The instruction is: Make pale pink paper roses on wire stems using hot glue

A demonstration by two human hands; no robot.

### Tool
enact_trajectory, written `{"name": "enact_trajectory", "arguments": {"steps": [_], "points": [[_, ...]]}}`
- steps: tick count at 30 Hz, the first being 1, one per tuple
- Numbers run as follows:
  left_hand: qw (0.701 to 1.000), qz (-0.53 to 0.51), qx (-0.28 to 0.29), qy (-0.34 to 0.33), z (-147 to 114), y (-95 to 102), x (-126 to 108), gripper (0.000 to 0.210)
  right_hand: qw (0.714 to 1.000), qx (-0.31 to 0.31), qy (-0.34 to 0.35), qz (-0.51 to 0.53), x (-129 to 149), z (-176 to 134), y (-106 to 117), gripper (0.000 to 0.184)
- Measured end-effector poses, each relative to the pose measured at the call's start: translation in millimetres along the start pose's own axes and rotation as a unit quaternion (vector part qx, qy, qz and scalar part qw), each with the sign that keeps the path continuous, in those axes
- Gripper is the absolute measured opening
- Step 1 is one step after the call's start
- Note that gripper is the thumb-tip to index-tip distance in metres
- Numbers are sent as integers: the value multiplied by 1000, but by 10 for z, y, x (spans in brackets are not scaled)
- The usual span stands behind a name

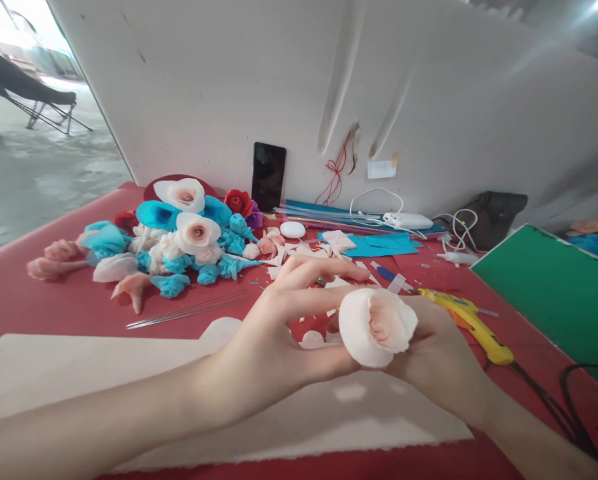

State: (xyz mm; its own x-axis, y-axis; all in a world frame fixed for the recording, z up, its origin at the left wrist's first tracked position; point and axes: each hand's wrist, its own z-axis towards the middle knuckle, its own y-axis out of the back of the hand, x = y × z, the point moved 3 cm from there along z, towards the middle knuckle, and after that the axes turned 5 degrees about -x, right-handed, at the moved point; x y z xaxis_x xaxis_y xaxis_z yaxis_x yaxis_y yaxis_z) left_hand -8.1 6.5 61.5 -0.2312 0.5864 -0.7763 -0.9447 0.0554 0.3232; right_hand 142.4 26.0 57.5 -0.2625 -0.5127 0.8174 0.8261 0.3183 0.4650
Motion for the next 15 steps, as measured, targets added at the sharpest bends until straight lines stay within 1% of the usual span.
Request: {"name": "enact_trajectory", "arguments": {"steps": [2, 4, 7, 10, 13, 15], "points": [[1000, 9, -2, -10, -11, -10, 5, 3, 1000, -1, 11, 11, 4, 17, -11, 12], [1000, 7, -8, -6, -25, -14, 16, 3, 1000, -2, 17, 1, 1, 27, -14, 11], [999, -23, -11, 20, -36, -13, 39, 4, 1000, -4, 6, -16, -10, 16, -3, 9], [997, -49, -8, 53, -20, -17, 64, 12, 1000, 3, -8, -15, -12, -13, 4, 12], [993, -80, -8, 84, 7, -22, 88, 11, 1000, -1, -23, -9, -12, -22, 3, 15], [986, -125, -4, 111, 17, -26, 115, 10, 999, -4, -33, 1, -16, -9, -6, 12]]}}
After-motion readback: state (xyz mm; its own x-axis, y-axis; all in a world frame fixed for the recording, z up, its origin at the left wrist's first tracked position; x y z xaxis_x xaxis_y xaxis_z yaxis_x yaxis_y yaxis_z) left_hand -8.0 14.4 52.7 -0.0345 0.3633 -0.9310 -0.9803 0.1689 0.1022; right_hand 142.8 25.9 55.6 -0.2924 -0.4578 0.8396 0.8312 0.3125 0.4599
